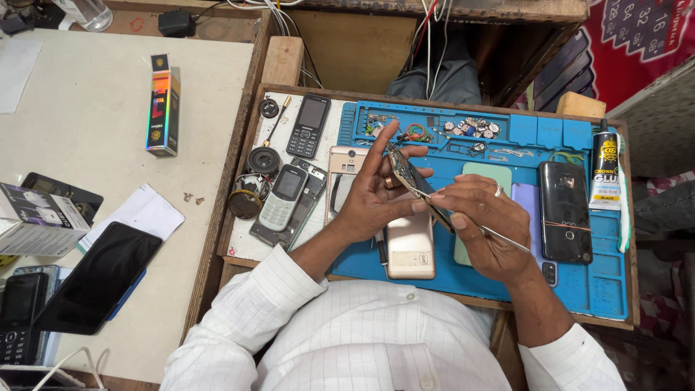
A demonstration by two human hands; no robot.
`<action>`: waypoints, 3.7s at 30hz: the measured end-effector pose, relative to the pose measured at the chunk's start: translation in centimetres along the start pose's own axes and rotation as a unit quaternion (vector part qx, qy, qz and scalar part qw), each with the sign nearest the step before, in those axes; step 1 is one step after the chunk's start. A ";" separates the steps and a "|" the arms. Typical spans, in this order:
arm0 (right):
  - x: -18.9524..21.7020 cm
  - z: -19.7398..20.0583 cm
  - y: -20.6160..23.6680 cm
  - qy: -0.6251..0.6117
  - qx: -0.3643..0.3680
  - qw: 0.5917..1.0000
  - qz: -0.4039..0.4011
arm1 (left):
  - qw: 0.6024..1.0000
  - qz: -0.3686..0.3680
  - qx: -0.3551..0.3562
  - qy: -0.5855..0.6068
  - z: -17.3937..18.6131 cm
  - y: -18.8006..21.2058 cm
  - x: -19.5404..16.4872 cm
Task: The person repairs a disassembled smartphone at a workbench, holding the phone with its back cover and battery exposed while using a pry tool to work along the internal edges and reposition the device repeatedly. Other phones and repair parts sit on the blue mat around the work area.
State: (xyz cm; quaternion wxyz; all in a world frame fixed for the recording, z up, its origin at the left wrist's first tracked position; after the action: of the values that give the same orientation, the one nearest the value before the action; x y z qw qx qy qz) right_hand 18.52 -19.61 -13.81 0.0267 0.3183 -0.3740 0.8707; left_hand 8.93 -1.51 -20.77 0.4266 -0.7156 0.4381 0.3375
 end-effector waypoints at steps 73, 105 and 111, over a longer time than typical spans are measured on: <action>0.7 0.2 0.1 0.111 0.002 0.989 0.101 | 0.942 0.019 -0.171 0.289 2.7 -1.2 0.1; 1.5 -1.6 -0.8 0.207 -0.074 0.971 0.096 | 0.943 0.025 -0.122 0.310 1.6 -0.5 0.4; 1.6 -1.6 -0.8 0.219 -0.081 0.968 0.091 | 0.947 0.023 -0.124 0.295 1.3 -0.3 0.4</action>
State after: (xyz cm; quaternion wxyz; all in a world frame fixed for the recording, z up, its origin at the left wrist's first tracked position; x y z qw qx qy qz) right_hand 16.61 -18.34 -13.21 0.0541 0.0815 -0.4554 0.8849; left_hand 9.24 -0.35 -21.52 0.1785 -0.8203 0.5153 0.1726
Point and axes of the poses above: each hand's wrist, its own y-axis away from the middle knuckle, its own z-axis out of the back of the hand, x = y × z, the point moved 2 cm from there along -y, towards the middle knuckle, and after that the axes turned 3 degrees about y, right-handed, at the moved point
